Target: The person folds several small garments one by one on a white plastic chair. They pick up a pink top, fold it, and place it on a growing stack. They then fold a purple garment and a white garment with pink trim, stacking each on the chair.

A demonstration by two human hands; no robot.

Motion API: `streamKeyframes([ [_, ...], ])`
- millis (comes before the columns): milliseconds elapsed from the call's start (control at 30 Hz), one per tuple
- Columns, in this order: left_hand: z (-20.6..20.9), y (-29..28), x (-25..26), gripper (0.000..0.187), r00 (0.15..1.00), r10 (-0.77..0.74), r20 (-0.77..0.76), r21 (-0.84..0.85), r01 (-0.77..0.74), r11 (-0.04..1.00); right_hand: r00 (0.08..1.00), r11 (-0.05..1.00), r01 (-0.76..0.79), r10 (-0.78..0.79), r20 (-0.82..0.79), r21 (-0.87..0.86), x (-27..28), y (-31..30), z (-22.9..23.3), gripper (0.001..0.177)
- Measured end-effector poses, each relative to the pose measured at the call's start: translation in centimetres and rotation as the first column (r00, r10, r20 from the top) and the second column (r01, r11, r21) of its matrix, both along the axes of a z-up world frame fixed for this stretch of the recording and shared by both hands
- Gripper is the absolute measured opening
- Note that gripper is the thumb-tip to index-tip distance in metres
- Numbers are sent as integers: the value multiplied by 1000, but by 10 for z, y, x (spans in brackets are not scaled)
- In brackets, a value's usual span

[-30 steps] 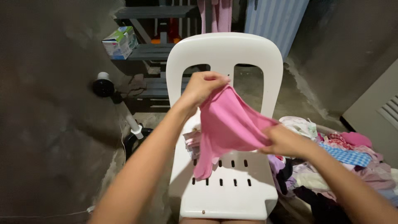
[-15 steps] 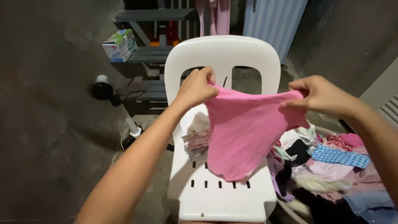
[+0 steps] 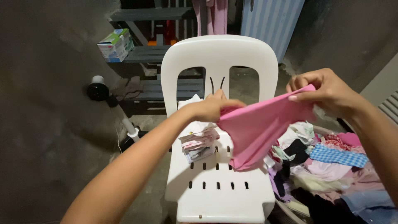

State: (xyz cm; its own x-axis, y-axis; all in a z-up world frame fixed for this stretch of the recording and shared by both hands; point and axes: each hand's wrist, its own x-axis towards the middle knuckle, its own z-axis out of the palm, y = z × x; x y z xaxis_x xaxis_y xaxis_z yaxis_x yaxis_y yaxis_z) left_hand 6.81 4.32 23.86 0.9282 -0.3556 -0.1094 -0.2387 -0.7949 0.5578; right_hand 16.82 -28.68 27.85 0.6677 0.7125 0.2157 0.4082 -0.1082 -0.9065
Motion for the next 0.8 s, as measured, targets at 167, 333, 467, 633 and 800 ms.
streamKeyframes([
  [167,-38,-14,15,40,955,-295,24,-154,295,943,930,990,-66,106,-351,125,3,4,-15,20],
  [333,-64,-17,12,33,939,-338,65,1,339,941,718,864,-127,419,-555,488,8,-11,-27,15],
  [467,-50,-11,-6,43,972,-219,80,174,203,964,806,928,-176,327,-493,329,14,-33,-26,17],
  [633,-8,17,-9,24,963,-266,36,-379,259,888,996,955,-9,-17,-86,-295,13,-31,-22,16],
  [800,14,13,2,12,994,86,64,-306,-62,950,909,855,339,-191,371,-392,3,-12,-10,11],
])
